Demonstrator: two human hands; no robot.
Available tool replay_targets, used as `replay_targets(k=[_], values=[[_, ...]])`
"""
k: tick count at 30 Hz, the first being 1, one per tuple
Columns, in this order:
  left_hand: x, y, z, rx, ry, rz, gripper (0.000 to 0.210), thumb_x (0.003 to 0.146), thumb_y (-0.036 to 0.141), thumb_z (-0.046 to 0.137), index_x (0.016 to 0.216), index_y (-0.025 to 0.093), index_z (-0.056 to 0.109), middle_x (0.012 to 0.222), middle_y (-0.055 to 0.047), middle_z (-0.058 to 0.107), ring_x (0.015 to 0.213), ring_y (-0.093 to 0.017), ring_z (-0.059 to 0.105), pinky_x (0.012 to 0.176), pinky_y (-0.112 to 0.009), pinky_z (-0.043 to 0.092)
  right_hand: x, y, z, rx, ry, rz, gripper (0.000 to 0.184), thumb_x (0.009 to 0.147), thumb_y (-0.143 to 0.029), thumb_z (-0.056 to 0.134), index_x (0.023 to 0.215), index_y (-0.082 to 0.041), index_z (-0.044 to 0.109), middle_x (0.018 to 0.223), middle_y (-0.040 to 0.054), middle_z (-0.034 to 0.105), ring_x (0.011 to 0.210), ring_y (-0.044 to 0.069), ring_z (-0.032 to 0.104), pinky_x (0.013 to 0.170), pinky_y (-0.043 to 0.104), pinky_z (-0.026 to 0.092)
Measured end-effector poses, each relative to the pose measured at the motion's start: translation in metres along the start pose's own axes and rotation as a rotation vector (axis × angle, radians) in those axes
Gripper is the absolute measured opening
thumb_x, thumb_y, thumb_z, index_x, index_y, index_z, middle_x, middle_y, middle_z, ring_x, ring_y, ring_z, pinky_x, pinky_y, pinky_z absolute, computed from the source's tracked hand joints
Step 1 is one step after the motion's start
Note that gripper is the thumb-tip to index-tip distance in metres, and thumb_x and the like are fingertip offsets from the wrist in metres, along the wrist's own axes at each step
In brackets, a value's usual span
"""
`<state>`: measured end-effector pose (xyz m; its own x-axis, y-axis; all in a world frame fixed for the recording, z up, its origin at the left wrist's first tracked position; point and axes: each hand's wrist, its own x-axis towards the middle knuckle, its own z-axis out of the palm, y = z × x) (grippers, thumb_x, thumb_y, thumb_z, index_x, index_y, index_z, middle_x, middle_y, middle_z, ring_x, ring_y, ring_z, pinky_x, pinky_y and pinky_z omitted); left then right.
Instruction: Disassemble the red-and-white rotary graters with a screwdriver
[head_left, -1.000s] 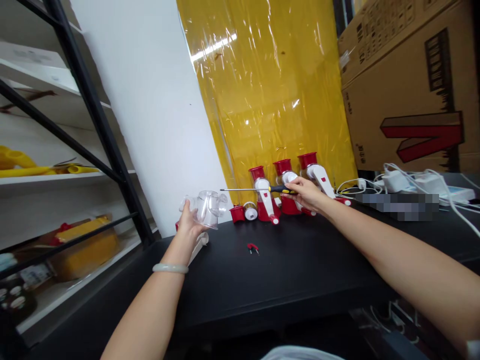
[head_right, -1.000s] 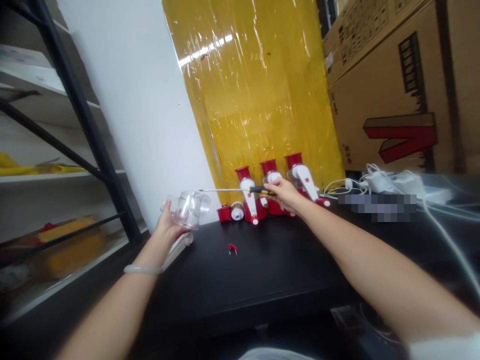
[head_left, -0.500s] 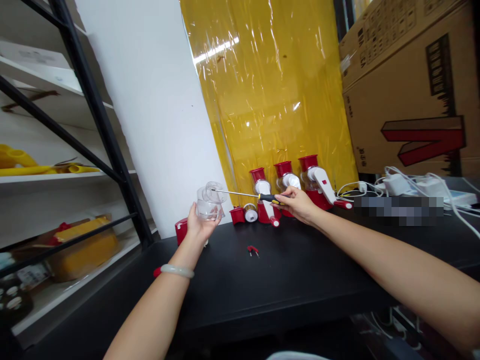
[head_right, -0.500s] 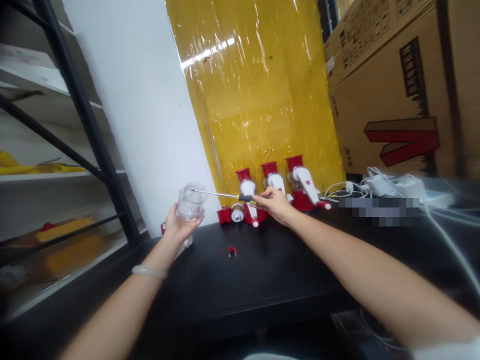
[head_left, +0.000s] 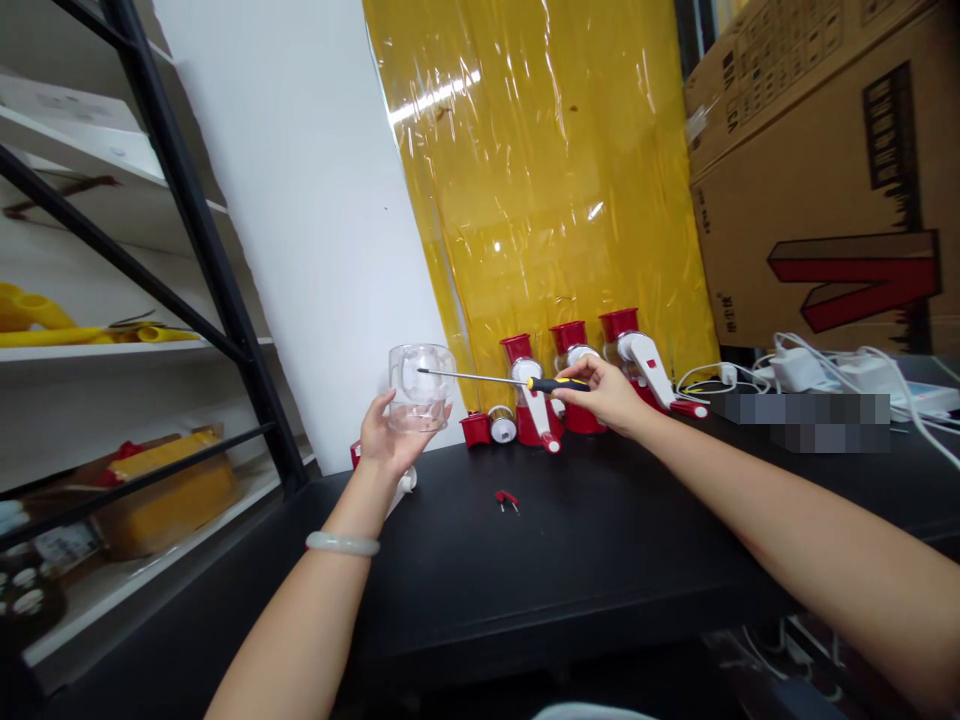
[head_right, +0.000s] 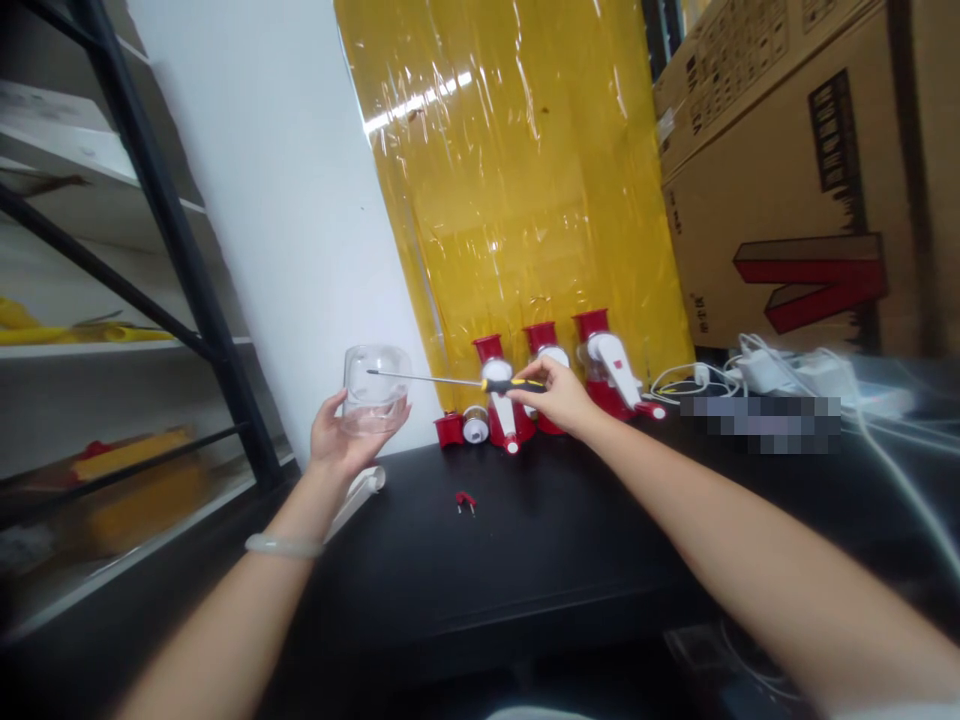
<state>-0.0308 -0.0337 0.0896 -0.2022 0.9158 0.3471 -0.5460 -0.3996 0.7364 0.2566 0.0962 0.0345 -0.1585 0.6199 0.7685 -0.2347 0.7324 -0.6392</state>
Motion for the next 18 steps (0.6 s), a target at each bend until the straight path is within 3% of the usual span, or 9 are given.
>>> replay_targets(k=[3,6,8,12,18], values=[[0.002,-0.001,0.001,0.016,0.037,0.057,0.029,0.077,0.033,0.065,0.101,0.017,0.062,0.099,-0.011,0.070,0.103,-0.026,0.066,0.088,-0.037,0.057,-0.001,-0.002,-0.003,-0.231,-0.071,-0.119,0.035,0.063,-0.032,0.082,0.093,-0.023,0.067,0.094,0.0044,0.070,0.088,0.020,0.066,0.084,0.037,0.051],[0.004,-0.003,0.001,0.058,0.104,0.119,0.022,0.074,0.027,0.070,0.092,0.019,0.060,0.098,-0.007,0.070,0.099,-0.020,0.068,0.084,-0.028,0.057,-0.004,-0.004,-0.004,-0.457,-0.168,-0.243,0.022,0.072,-0.032,0.074,0.093,-0.025,0.070,0.090,0.0047,0.069,0.084,0.021,0.063,0.079,0.036,0.048],[0.003,-0.003,0.001,0.097,0.124,0.156,0.022,0.072,0.025,0.072,0.089,0.021,0.058,0.100,-0.005,0.069,0.102,-0.020,0.067,0.087,-0.033,0.057,-0.006,-0.004,-0.004,-0.557,-0.219,-0.259,0.014,0.078,-0.033,0.068,0.089,-0.024,0.068,0.086,0.0044,0.067,0.078,0.020,0.061,0.073,0.033,0.046],[0.002,-0.002,0.000,0.145,0.183,0.241,0.025,0.073,0.023,0.072,0.090,0.027,0.054,0.107,0.001,0.065,0.108,-0.022,0.064,0.094,-0.052,0.053,-0.009,-0.003,-0.003,-0.637,-0.291,-0.160,0.016,0.085,-0.038,0.059,0.091,-0.023,0.060,0.080,0.0019,0.065,0.070,0.017,0.058,0.063,0.028,0.041],[0.005,-0.006,-0.002,0.085,0.252,0.341,0.039,0.067,0.019,0.078,0.094,0.027,0.050,0.112,0.001,0.060,0.113,-0.022,0.058,0.098,-0.061,0.046,-0.011,-0.003,-0.001,-0.648,-0.316,-0.158,0.022,0.088,-0.042,0.055,0.093,-0.020,0.055,0.080,0.0022,0.065,0.068,0.015,0.056,0.063,0.026,0.039]])
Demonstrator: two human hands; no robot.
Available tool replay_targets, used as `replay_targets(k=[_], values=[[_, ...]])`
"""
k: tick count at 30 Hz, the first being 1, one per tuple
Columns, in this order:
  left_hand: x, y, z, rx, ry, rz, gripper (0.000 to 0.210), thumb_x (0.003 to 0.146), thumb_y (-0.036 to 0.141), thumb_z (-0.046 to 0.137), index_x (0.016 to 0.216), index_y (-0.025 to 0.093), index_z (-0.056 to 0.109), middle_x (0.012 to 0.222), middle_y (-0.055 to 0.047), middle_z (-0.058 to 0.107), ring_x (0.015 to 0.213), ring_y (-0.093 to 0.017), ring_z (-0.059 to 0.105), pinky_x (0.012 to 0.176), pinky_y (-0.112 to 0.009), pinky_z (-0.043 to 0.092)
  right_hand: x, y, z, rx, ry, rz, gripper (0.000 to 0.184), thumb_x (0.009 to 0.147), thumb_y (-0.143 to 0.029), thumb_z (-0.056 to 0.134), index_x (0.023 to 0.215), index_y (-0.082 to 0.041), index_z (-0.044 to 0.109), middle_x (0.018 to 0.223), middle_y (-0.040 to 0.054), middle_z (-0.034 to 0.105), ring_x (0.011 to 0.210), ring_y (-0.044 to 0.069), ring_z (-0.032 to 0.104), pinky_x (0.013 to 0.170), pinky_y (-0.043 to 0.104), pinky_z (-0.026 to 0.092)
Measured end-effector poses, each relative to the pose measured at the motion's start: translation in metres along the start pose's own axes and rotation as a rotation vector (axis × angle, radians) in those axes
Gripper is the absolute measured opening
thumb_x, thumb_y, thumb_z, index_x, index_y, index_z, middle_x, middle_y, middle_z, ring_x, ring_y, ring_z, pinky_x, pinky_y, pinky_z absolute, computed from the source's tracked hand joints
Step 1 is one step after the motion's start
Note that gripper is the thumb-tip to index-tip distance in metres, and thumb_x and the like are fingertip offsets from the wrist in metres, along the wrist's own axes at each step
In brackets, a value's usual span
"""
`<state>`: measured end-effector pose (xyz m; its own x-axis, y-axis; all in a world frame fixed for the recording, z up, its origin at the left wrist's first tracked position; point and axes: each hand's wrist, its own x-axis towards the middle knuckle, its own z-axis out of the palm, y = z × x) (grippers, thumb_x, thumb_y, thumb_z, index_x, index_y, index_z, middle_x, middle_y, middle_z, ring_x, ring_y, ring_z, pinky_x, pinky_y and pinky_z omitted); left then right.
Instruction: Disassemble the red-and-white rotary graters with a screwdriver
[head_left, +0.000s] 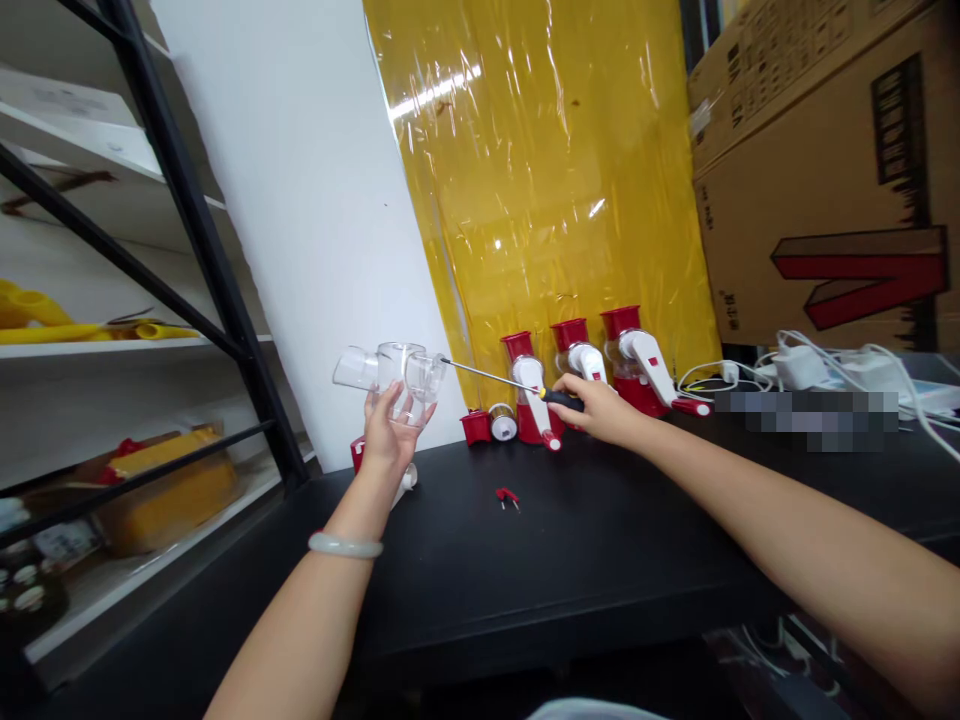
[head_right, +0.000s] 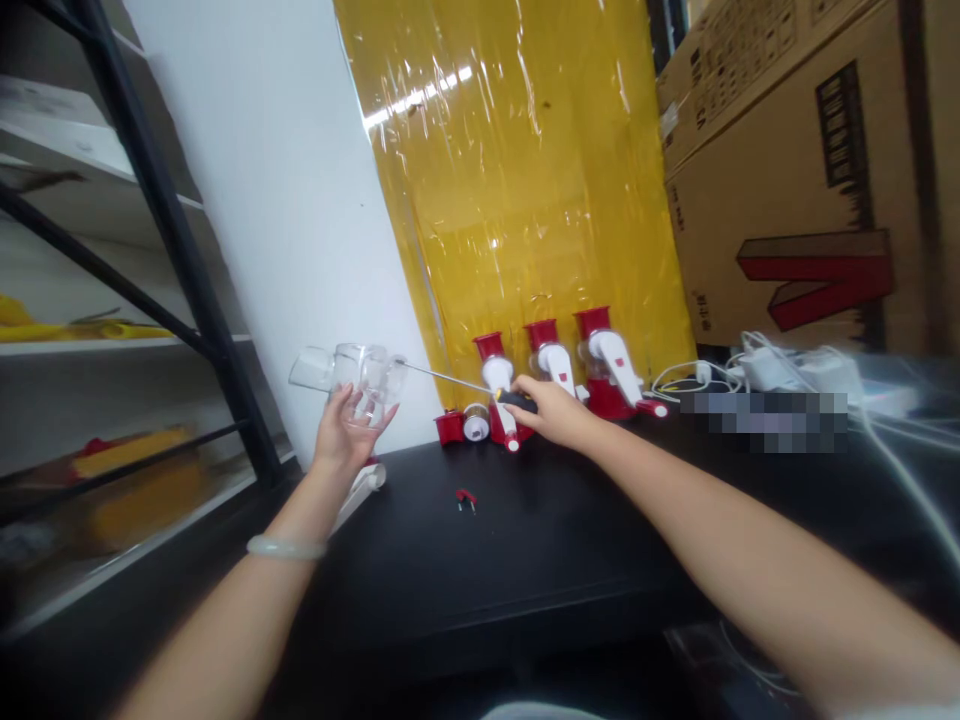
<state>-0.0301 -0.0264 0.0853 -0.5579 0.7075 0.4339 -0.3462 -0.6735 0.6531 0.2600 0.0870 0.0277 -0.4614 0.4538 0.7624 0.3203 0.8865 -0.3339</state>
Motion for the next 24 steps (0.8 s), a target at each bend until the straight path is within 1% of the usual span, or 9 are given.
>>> replay_targets(k=[3,6,14,20,24], values=[[0.000,-0.003,0.000,-0.017,-0.018,-0.010,0.039,0.068,0.020,0.078,0.095,0.027,0.050,0.115,-0.001,0.059,0.116,-0.024,0.056,0.099,-0.064,0.043,0.000,0.000,0.000,-0.006,-0.008,0.003,0.023,0.087,-0.041,0.054,0.094,-0.019,0.055,0.082,0.0034,0.065,0.069,0.016,0.056,0.063,0.026,0.039],[-0.001,-0.005,0.000,-0.021,-0.054,-0.023,0.040,0.068,0.020,0.078,0.096,0.028,0.051,0.116,-0.002,0.060,0.118,-0.025,0.056,0.099,-0.064,0.043,0.000,0.000,0.000,-0.003,-0.021,0.010,0.023,0.087,-0.042,0.054,0.094,-0.019,0.055,0.081,0.0036,0.065,0.069,0.016,0.057,0.063,0.027,0.039],[0.001,-0.012,-0.005,0.023,-0.088,0.025,0.052,0.067,0.018,0.081,0.107,0.032,0.052,0.117,-0.002,0.061,0.119,-0.025,0.057,0.097,-0.064,0.044,-0.001,-0.003,0.003,0.000,-0.019,0.015,0.021,0.086,-0.040,0.055,0.091,-0.020,0.054,0.082,0.0038,0.065,0.071,0.017,0.057,0.066,0.028,0.041],[0.001,-0.013,-0.005,0.029,-0.087,0.033,0.050,0.068,0.018,0.080,0.107,0.033,0.052,0.115,-0.001,0.061,0.118,-0.024,0.057,0.098,-0.062,0.045,-0.002,-0.006,0.004,0.022,-0.027,0.027,0.019,0.086,-0.040,0.056,0.090,-0.021,0.053,0.082,0.0039,0.065,0.073,0.018,0.058,0.067,0.029,0.043],[0.000,-0.012,-0.005,0.021,-0.086,0.031,0.048,0.068,0.019,0.080,0.105,0.032,0.052,0.113,0.000,0.061,0.116,-0.024,0.059,0.097,-0.063,0.046,-0.002,-0.006,0.006,0.089,-0.035,0.051,0.020,0.087,-0.041,0.055,0.088,-0.021,0.054,0.082,0.0031,0.066,0.074,0.018,0.058,0.069,0.029,0.043]])
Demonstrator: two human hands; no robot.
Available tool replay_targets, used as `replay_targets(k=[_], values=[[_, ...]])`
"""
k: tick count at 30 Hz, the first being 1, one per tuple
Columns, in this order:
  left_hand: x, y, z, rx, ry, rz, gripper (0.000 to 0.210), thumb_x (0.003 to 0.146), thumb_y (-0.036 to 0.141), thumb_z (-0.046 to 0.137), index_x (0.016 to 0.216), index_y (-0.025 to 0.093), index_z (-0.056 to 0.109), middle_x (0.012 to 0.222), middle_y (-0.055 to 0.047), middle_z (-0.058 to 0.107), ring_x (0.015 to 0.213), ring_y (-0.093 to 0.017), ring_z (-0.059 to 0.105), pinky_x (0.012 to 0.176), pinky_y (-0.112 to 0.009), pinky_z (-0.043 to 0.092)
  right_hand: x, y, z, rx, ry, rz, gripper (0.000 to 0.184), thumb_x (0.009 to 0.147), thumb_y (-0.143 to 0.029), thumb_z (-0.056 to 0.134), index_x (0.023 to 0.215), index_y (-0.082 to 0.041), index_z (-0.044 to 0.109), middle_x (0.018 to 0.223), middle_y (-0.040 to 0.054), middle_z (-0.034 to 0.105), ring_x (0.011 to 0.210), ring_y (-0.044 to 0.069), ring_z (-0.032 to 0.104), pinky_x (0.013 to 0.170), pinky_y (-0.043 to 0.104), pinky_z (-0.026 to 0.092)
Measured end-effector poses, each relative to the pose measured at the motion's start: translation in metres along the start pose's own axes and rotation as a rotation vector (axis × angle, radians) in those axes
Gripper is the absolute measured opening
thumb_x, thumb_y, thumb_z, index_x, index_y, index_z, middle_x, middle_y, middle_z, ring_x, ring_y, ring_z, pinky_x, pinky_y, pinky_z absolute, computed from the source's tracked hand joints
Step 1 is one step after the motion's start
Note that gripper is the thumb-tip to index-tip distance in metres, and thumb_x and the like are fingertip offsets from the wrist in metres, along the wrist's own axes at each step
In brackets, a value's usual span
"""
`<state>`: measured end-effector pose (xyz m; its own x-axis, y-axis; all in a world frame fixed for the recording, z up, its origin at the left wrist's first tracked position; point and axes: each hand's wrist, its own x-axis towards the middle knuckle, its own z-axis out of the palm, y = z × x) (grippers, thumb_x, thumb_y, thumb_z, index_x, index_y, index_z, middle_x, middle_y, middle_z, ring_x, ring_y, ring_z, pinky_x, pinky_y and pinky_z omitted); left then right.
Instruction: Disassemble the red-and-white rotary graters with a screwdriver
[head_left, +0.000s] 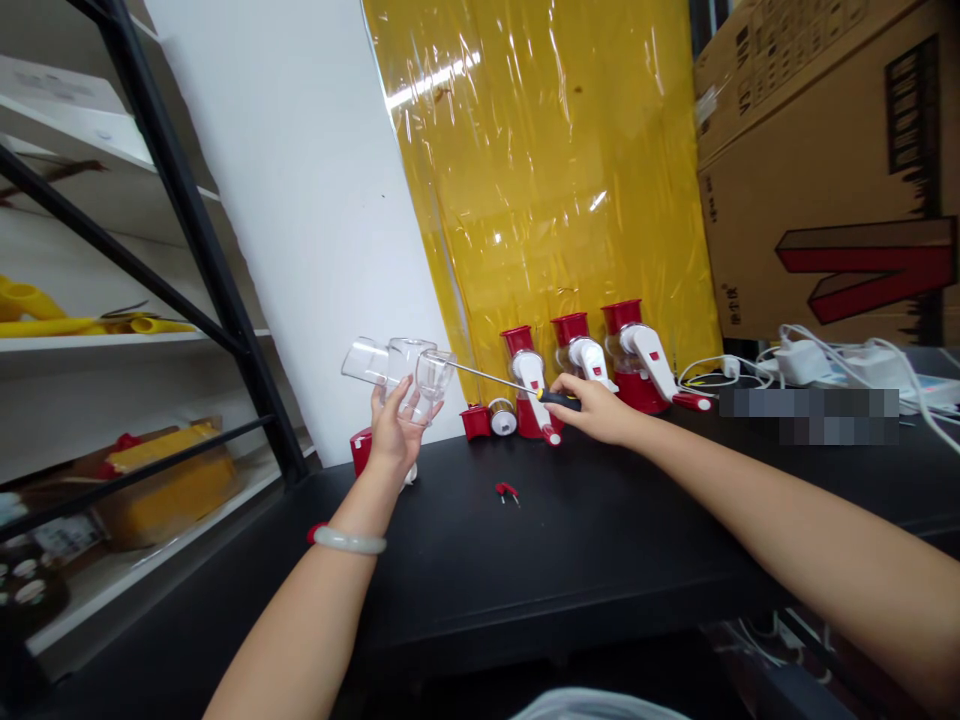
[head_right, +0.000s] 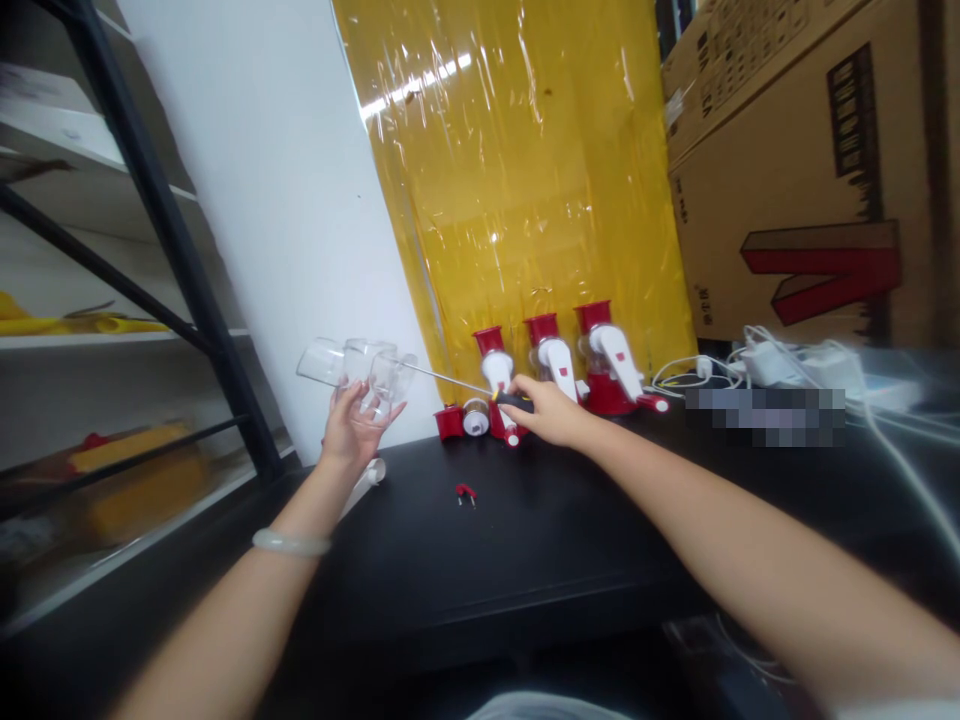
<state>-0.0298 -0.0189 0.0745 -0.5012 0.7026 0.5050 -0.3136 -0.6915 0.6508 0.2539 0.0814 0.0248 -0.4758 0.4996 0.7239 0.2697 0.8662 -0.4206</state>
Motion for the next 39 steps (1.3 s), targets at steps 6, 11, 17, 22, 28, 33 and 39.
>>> replay_targets(k=[6,11,17,22,28,33,39], values=[[0.002,-0.001,-0.002,0.010,-0.006,0.012,0.052,0.067,0.020,0.081,0.108,0.034,0.051,0.114,-0.001,0.062,0.116,-0.024,0.059,0.095,-0.056,0.050,-0.001,-0.002,0.001,0.036,-0.008,0.014,0.019,0.085,-0.039,0.057,0.088,-0.021,0.055,0.082,0.0026,0.066,0.075,0.018,0.059,0.070,0.030,0.044],[0.003,-0.002,-0.003,0.021,0.014,0.026,0.052,0.068,0.021,0.081,0.107,0.035,0.051,0.116,0.000,0.061,0.119,-0.025,0.056,0.096,-0.059,0.049,-0.001,-0.005,-0.001,0.050,0.031,-0.053,0.019,0.091,-0.036,0.048,0.094,-0.019,0.056,0.086,0.0033,0.066,0.078,0.017,0.060,0.074,0.030,0.044],[0.004,-0.001,-0.003,0.018,0.035,0.027,0.051,0.068,0.021,0.081,0.107,0.034,0.051,0.120,-0.001,0.059,0.123,-0.025,0.054,0.097,-0.060,0.048,-0.001,-0.006,0.001,0.084,0.041,-0.065,0.024,0.090,-0.033,0.048,0.107,-0.018,0.057,0.093,0.0065,0.067,0.083,0.019,0.061,0.076,0.033,0.047],[0.006,-0.001,-0.005,0.021,0.059,0.019,0.050,0.067,0.021,0.081,0.104,0.034,0.051,0.120,0.000,0.059,0.123,-0.025,0.054,0.096,-0.059,0.049,0.000,-0.009,0.002,0.061,0.065,-0.099,0.030,0.086,-0.033,0.057,0.111,-0.018,0.063,0.107,0.0113,0.066,0.096,0.023,0.062,0.086,0.039,0.047],[0.004,0.001,-0.004,0.021,0.054,0.029,0.047,0.066,0.021,0.081,0.102,0.033,0.052,0.119,0.000,0.060,0.119,-0.024,0.057,0.092,-0.052,0.054,0.002,-0.008,0.003,0.093,0.088,0.034,0.028,0.081,-0.039,0.064,0.098,-0.018,0.068,0.097,0.0088,0.066,0.088,0.022,0.062,0.083,0.039,0.047],[0.003,0.002,-0.003,0.025,0.052,0.036,0.050,0.066,0.021,0.081,0.105,0.033,0.052,0.119,-0.002,0.060,0.121,-0.026,0.056,0.092,-0.053,0.053,-0.002,-0.013,0.005,0.236,-0.059,0.149,0.027,0.084,-0.046,0.058,0.092,-0.021,0.054,0.073,0.0003,0.064,0.060,0.016,0.059,0.058,0.030,0.046],[0.004,0.000,-0.005,0.026,0.022,0.036,0.048,0.067,0.022,0.081,0.104,0.033,0.052,0.117,-0.001,0.061,0.121,-0.027,0.057,0.091,-0.052,0.055,-0.005,-0.015,0.005,0.361,-0.112,0.176,0.029,0.091,-0.052,0.049,0.087,-0.023,0.045,0.054,-0.0075,0.051,0.038,0.009,0.043,0.041,0.023,0.033]])
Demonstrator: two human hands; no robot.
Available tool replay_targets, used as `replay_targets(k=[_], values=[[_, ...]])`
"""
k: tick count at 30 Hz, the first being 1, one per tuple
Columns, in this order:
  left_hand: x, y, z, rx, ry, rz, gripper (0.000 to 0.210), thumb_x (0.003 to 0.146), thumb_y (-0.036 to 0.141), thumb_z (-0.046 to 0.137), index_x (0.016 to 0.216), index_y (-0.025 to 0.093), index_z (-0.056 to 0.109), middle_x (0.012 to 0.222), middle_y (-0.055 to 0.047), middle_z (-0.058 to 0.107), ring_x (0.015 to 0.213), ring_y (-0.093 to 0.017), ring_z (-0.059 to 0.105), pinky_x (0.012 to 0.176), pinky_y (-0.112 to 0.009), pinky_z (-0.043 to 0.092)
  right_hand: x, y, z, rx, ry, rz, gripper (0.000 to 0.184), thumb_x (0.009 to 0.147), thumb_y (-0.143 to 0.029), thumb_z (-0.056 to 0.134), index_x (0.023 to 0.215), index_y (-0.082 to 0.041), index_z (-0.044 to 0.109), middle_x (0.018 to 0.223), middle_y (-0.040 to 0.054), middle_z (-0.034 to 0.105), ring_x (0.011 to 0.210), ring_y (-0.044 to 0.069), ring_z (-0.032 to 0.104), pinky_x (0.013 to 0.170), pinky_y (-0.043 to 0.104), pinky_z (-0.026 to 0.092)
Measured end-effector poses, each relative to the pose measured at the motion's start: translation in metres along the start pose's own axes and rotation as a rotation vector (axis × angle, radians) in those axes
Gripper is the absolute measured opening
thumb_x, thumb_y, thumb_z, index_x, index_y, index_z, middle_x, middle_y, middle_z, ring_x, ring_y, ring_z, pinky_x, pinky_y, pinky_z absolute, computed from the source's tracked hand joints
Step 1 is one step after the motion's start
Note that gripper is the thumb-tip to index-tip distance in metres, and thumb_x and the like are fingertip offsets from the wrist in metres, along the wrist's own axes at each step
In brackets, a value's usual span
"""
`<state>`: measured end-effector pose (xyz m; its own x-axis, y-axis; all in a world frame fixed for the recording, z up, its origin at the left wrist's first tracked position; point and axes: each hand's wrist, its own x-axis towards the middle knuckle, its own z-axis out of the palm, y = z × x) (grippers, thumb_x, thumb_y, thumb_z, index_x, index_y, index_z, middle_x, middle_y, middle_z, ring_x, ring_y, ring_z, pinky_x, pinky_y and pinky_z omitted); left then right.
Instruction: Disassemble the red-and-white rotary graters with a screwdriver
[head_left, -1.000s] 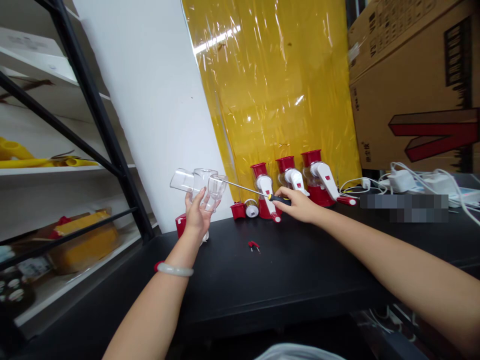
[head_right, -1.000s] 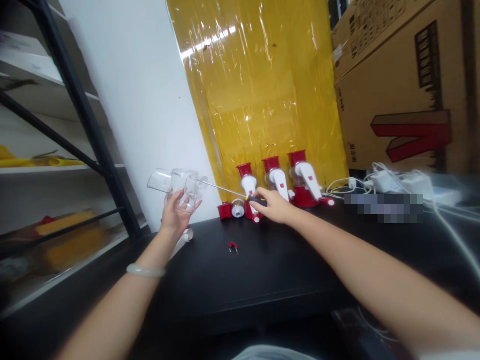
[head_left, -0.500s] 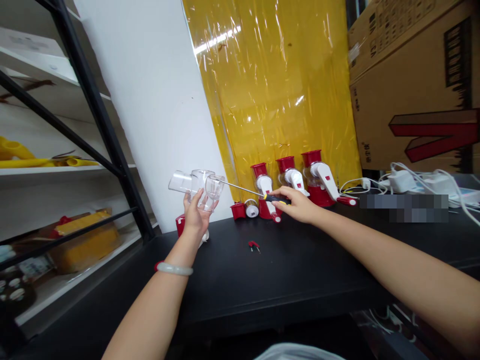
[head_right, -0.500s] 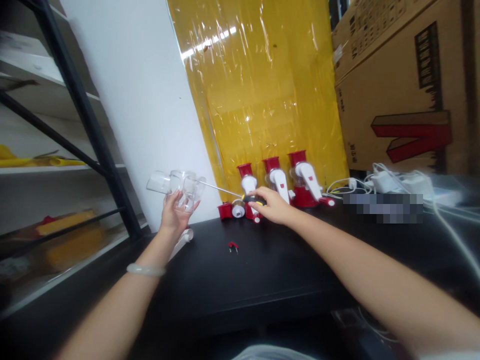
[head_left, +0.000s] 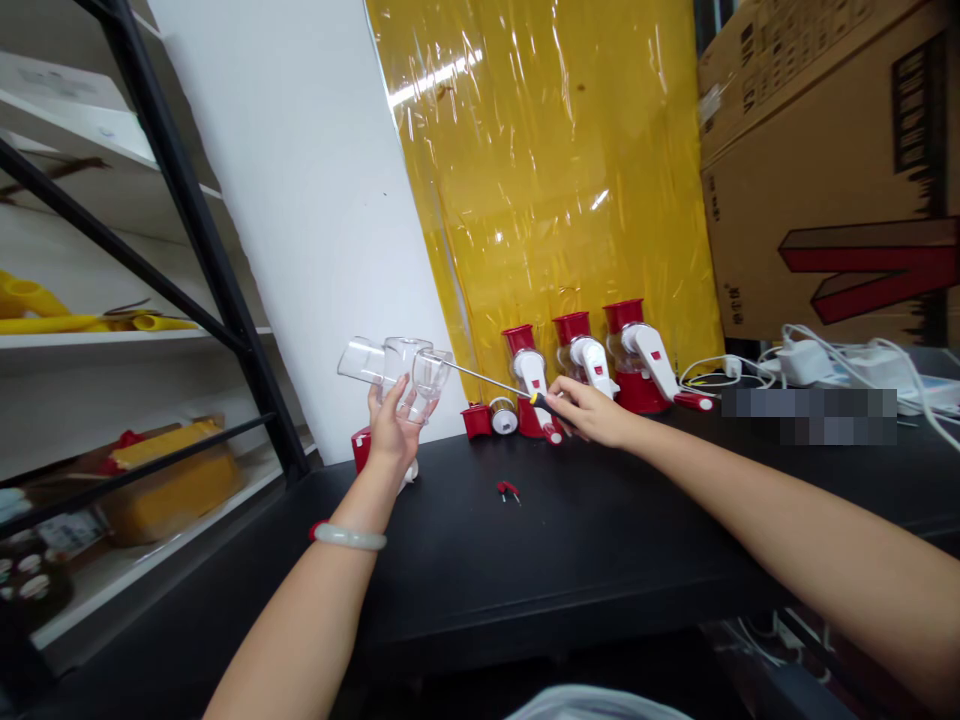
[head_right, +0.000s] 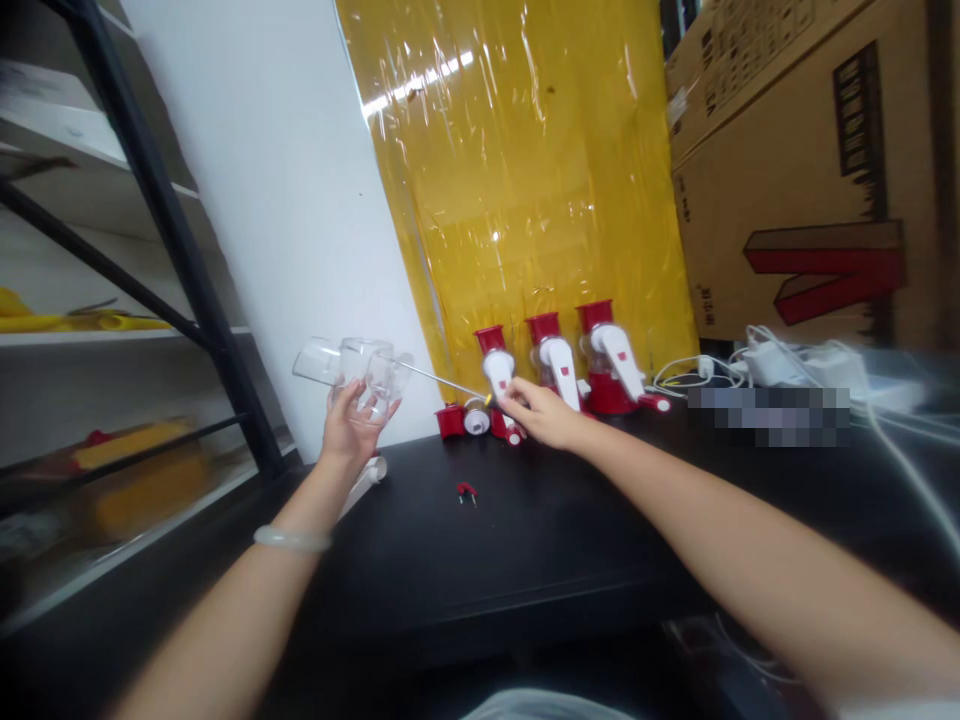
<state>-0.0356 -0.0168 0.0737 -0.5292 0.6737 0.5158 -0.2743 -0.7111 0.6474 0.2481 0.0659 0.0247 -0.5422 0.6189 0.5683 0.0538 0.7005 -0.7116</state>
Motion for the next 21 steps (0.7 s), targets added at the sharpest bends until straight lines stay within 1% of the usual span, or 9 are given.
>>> replay_targets(k=[2,4,7,9,12,15,17,19,21], values=[[0.000,0.000,0.000,-0.004,0.005,-0.001,0.048,0.067,0.023,0.081,0.104,0.033,0.052,0.119,-0.001,0.060,0.122,-0.027,0.056,0.092,-0.053,0.054,0.002,0.000,-0.001,0.087,0.054,0.019,0.030,0.093,-0.052,0.042,0.088,-0.023,0.047,0.054,-0.0070,0.049,0.039,0.009,0.042,0.040,0.022,0.031],[-0.001,0.001,0.001,-0.008,0.013,0.002,0.048,0.067,0.023,0.080,0.105,0.033,0.052,0.121,-0.002,0.059,0.124,-0.027,0.054,0.092,-0.054,0.054,0.005,0.000,-0.001,0.204,0.112,0.092,0.028,0.094,-0.048,0.038,0.090,-0.023,0.049,0.055,-0.0057,0.048,0.039,0.009,0.041,0.037,0.021,0.027],[-0.002,0.002,0.002,-0.007,0.024,0.006,0.048,0.067,0.024,0.080,0.105,0.033,0.052,0.124,-0.002,0.058,0.125,-0.027,0.053,0.093,-0.053,0.054,0.009,-0.001,0.000,0.397,0.222,0.251,0.017,0.088,-0.040,0.050,0.089,-0.023,0.051,0.060,-0.0035,0.051,0.043,0.009,0.041,0.036,0.018,0.021],[-0.002,0.001,0.003,-0.009,0.026,0.009,0.048,0.067,0.024,0.080,0.105,0.033,0.052,0.125,-0.002,0.057,0.125,-0.026,0.053,0.093,-0.053,0.053,0.011,-0.003,0.000,0.547,0.281,0.295,0.016,0.081,-0.035,0.061,0.086,-0.023,0.051,0.064,-0.0025,0.051,0.049,0.009,0.044,0.038,0.017,0.021],[-0.001,0.000,0.002,-0.021,0.030,0.017,0.046,0.068,0.024,0.080,0.103,0.033,0.052,0.124,-0.002,0.058,0.123,-0.026,0.055,0.094,-0.053,0.053,0.014,-0.005,-0.002,0.776,0.348,0.261,0.024,0.074,-0.033,0.071,0.082,-0.021,0.051,0.072,-0.0010,0.053,0.057,0.009,0.046,0.042,0.018,0.030],[-0.002,-0.001,0.002,-0.018,0.034,0.020,0.046,0.068,0.023,0.080,0.103,0.033,0.052,0.120,-0.001,0.060,0.119,-0.025,0.058,0.092,-0.051,0.054,0.015,-0.007,-0.007,0.922,0.410,0.217,0.029,0.067,-0.024,0.076,0.084,-0.022,0.052,0.082,0.0003,0.057,0.065,0.010,0.051,0.050,0.021,0.040],[-0.003,-0.002,0.003,-0.017,0.036,0.014,0.046,0.068,0.023,0.080,0.103,0.033,0.052,0.120,0.000,0.060,0.119,-0.024,0.058,0.092,-0.050,0.054,0.015,-0.007,-0.008,0.962,0.421,0.194,0.036,0.063,-0.017,0.075,0.090,-0.024,0.053,0.087,0.0000,0.058,0.071,0.012,0.055,0.054,0.023,0.043],[-0.004,-0.003,0.004,-0.023,0.047,0.005,0.046,0.069,0.024,0.080,0.103,0.033,0.051,0.122,-0.001,0.059,0.121,-0.024,0.057,0.093,-0.050,0.054,0.016,-0.008,-0.008,0.953,0.409,0.169,0.043,0.060,-0.013,0.075,0.094,-0.026,0.052,0.089,-0.0004,0.059,0.077,0.013,0.058,0.058,0.024,0.046],[-0.005,-0.003,0.005,-0.031,0.057,0.000,0.047,0.068,0.025,0.080,0.104,0.033,0.051,0.124,-0.001,0.058,0.122,-0.025,0.056,0.094,-0.052,0.053,0.016,-0.008,-0.006,0.935,0.416,0.154,0.041,0.062,-0.017,0.076,0.093,-0.025,0.050,0.088,0.0000,0.058,0.080,0.014,0.060,0.062,0.025,0.048]])
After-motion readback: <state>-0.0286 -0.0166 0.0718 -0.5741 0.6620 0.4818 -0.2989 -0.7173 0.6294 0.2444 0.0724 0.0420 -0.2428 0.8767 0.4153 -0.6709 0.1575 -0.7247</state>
